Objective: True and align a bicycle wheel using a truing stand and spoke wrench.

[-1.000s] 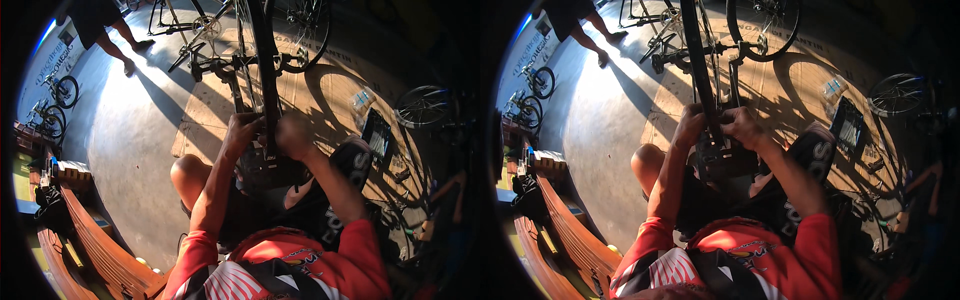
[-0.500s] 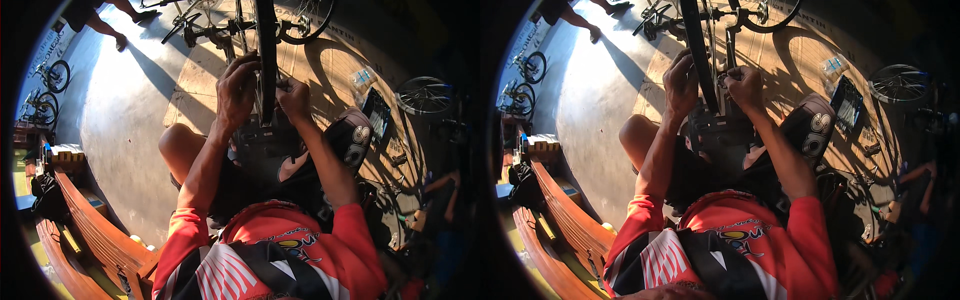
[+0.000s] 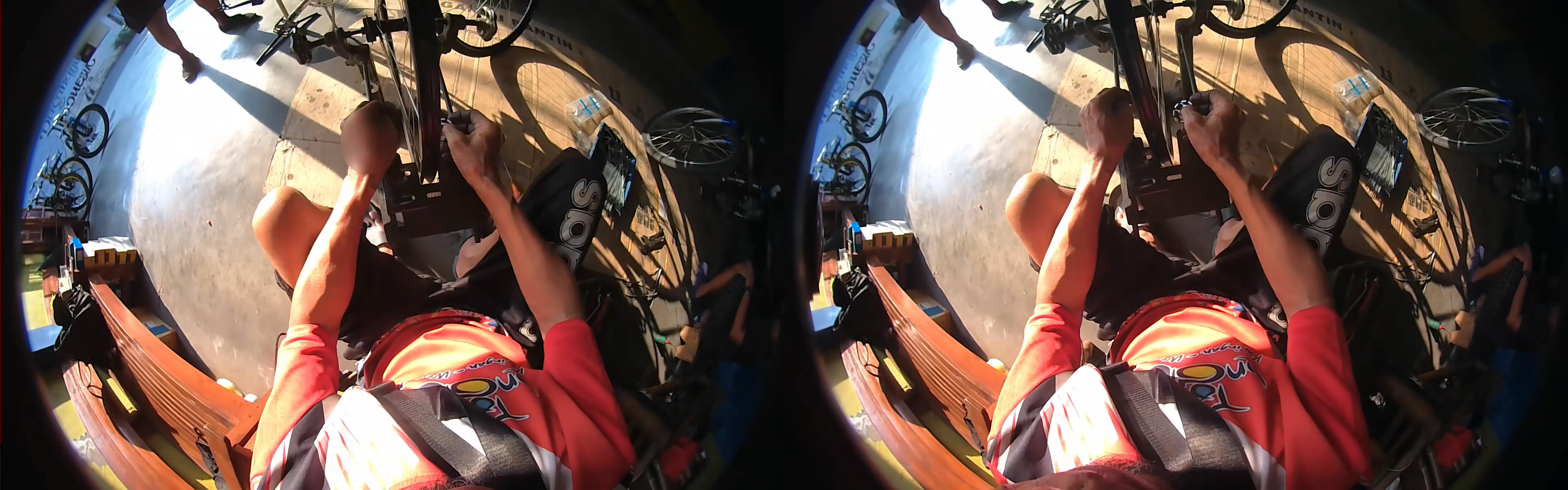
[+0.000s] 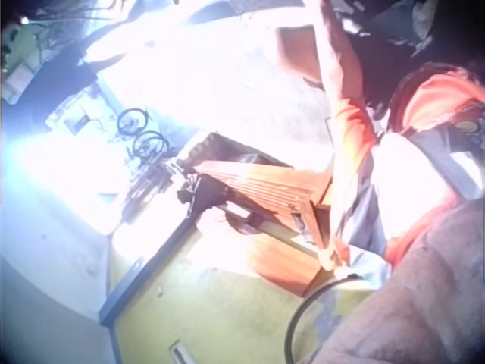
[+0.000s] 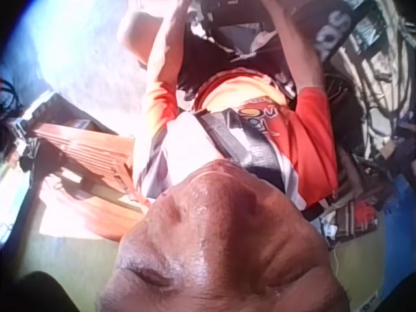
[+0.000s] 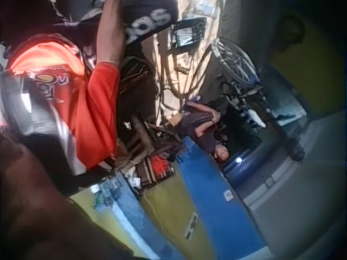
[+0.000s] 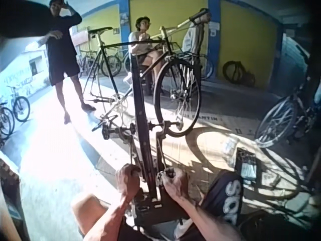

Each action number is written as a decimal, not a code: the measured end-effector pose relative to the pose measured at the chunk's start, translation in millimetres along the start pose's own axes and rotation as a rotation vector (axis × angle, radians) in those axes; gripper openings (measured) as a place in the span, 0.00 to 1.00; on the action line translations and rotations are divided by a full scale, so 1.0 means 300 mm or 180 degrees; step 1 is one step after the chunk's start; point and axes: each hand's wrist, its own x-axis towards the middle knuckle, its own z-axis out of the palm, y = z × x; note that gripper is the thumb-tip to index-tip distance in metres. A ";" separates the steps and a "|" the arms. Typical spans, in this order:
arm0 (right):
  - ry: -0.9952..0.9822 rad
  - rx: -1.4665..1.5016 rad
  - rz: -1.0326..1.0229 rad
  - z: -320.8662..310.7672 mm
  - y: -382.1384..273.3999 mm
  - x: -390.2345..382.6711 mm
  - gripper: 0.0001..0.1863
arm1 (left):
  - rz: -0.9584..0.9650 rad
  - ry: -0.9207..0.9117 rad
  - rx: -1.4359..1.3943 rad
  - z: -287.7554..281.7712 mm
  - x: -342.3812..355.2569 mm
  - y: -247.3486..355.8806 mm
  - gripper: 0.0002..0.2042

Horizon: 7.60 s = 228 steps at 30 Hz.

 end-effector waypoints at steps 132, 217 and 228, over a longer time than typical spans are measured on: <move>-0.1417 0.1267 0.0628 -0.080 -0.171 -0.057 0.12 | -0.1012 -0.1159 -0.2276 0.037 0.022 -0.052 0.15; -0.3032 0.2249 0.1517 -0.087 -0.154 0.007 0.14 | -0.2004 -0.1378 -0.3291 0.011 0.050 0.014 0.09; -0.1019 0.0178 0.0771 -0.001 -0.026 0.058 0.12 | 0.0935 0.0153 -0.0709 -0.080 0.131 0.144 0.44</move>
